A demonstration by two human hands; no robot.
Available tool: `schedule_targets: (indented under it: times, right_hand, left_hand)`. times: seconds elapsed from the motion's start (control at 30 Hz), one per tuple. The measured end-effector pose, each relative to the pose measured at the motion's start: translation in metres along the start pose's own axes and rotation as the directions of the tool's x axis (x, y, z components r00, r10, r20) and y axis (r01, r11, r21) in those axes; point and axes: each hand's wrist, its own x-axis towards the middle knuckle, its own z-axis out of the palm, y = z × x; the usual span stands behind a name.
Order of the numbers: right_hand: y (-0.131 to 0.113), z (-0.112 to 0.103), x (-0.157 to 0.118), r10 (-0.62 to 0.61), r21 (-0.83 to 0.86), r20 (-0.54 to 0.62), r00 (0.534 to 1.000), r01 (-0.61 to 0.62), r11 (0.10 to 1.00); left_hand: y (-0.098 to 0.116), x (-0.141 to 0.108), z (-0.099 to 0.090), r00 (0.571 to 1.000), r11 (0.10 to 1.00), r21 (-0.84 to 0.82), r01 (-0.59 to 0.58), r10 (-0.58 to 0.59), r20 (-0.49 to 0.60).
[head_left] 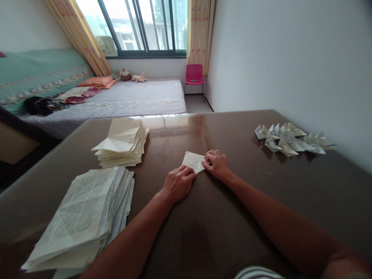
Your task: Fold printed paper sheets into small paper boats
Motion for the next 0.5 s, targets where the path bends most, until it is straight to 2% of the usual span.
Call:
schedule_targets:
  times: [0.27, 0.5]
  right_hand:
    - [-0.0016, 0.0012, -0.0018, -0.029, -0.031, -0.011, 1.000, 0.029, 0.999]
    - [-0.0020, 0.0020, -0.0014, -0.027, -0.054, -0.012, 1.000, 0.027, 0.998]
  left_hand:
    - [0.0019, -0.0001, -0.0031, 1.000, 1.000, 0.009, 0.007, -0.007, 0.007]
    - [0.0076, 0.0024, -0.0061, 0.997, 0.994, 0.110, -0.008, 0.000, 0.073]
